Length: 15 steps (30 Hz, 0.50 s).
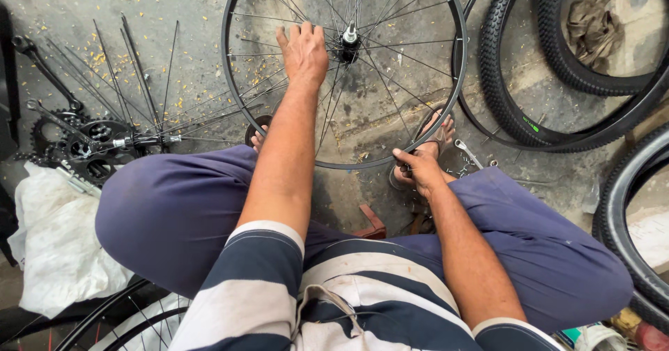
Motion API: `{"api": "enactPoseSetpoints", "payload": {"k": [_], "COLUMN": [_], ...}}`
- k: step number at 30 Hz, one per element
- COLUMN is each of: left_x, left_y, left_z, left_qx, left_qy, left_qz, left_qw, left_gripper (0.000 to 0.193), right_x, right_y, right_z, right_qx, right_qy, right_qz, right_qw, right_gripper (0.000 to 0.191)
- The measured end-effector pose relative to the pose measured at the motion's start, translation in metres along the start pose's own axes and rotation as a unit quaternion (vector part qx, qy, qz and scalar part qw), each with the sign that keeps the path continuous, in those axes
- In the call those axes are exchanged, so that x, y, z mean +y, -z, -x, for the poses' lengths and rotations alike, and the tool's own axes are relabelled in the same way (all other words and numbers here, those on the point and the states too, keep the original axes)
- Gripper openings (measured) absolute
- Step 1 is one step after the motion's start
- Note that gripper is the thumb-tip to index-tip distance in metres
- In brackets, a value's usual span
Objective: The person sits on the floor and repeatedly presses a rubber rim strip into the rim of a bicycle wheel using both hands. They rotate the wheel to work around its circumference, ensuring the strip is fully seated inside the rim channel.
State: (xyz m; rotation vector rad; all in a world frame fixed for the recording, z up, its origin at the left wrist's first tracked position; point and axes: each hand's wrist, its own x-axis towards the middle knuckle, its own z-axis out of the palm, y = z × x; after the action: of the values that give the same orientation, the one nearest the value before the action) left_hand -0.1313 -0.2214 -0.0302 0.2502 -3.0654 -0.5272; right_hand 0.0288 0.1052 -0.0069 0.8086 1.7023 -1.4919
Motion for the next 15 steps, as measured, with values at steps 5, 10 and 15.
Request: {"api": "enactPoseSetpoints", "payload": {"k": [5, 10, 15], "left_x": [0.003, 0.007, 0.034], "left_y": [0.006, 0.010, 0.015], "left_z": [-0.016, -0.004, 0.046], "left_qx": [-0.040, 0.057, -0.026], "left_qy": [-0.111, -0.154, 0.044], "left_qz": [-0.119, -0.129, 0.140], "left_qw": [0.986, 0.978, 0.989], "left_gripper": [0.026, 0.026, 0.022], "right_x": [-0.002, -0.002, -0.003], "right_y": [0.000, 0.003, 0.003], "right_z": [0.003, 0.003, 0.002], "right_qx": [0.010, 0.021, 0.016], "right_qy": [0.017, 0.017, 0.023], "right_qz": [0.029, 0.031, 0.033], "right_qw": [0.999, 0.999, 0.999], "right_gripper": [0.031, 0.030, 0.030]}}
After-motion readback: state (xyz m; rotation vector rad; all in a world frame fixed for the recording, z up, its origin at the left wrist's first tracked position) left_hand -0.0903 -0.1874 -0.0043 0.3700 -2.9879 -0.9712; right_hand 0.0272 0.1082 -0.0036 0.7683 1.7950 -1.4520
